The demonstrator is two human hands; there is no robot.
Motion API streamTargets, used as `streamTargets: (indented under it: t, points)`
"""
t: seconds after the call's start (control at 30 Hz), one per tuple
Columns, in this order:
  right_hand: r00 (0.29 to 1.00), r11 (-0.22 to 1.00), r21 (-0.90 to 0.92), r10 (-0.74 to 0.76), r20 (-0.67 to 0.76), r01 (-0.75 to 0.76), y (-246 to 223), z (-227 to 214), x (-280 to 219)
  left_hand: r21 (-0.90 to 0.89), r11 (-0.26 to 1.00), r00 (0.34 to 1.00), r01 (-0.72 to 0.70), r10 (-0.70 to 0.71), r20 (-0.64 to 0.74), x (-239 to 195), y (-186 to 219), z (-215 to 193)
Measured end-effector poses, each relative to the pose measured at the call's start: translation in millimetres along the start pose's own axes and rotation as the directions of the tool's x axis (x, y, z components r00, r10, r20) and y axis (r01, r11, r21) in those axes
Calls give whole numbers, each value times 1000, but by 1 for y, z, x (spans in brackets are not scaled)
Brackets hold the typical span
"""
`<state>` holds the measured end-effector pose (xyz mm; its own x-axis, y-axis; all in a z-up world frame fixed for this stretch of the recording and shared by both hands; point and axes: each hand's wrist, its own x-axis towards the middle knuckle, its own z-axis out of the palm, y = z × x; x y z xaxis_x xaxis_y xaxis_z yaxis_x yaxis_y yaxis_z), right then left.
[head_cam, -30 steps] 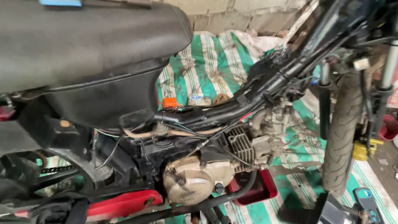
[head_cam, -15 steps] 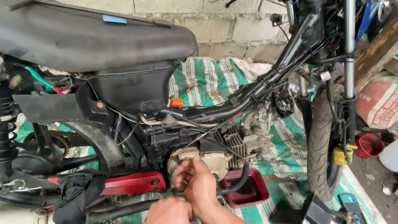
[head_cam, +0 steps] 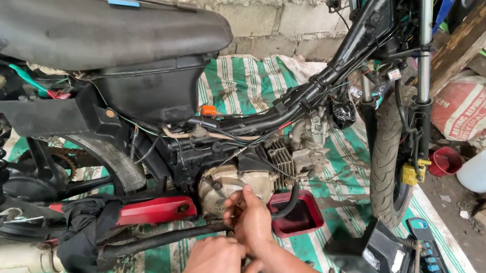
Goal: Repairing a motorcycle engine and checking the handlebars
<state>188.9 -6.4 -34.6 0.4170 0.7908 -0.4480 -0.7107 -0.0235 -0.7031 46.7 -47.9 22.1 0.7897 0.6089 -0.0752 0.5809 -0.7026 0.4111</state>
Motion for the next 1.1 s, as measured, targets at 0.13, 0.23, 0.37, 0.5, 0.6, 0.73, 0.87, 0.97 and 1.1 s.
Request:
streamTargets:
  t: [0.13, 0.23, 0.37, 0.5, 0.6, 0.73, 0.87, 0.97, 1.1]
  points:
    - [999, 1000, -25, -3, 41, 4, -4, 5, -4, 28, 997, 982, -66, 70, -177, 2, 5, 1]
    - [998, 999, -20, -48, 40, 49, -4, 7, 3, -1, 998, 975, -61, 59, -216, -3, 14, -5]
    - [998, 998, -24, -59, -2, 58, -12, 7, 0, 38, 999, 961, -13, 22, -275, -4, 28, 2]
    - [1000, 999, -44, -26, -10, 25, -6, 3, 0, -11, 1000, 983, 6, -8, -185, -5, 26, 4]
    - [1000, 995, -97, 23, 2, -22, 0, 0, 3, -19, 999, 974, -26, 21, -224, -2, 14, 16]
    - [997, 996, -46, 79, -21, -80, 22, -21, 22, 8, 995, 969, -102, 101, -224, 2, 6, 27]
    - [992, 992, -40, 117, -45, -118, 25, -26, 16, -21, 993, 975, -114, 108, -196, 10, -5, 41]
    - [986, 983, -95, 155, -56, -159, 23, -26, 10, -37, 994, 980, -107, 99, -170, 5, 1, 30]
    - [985, 981, -91, 167, -45, -171, 21, -21, -2, -43, 999, 995, -20, 15, -95, -2, 13, 17]
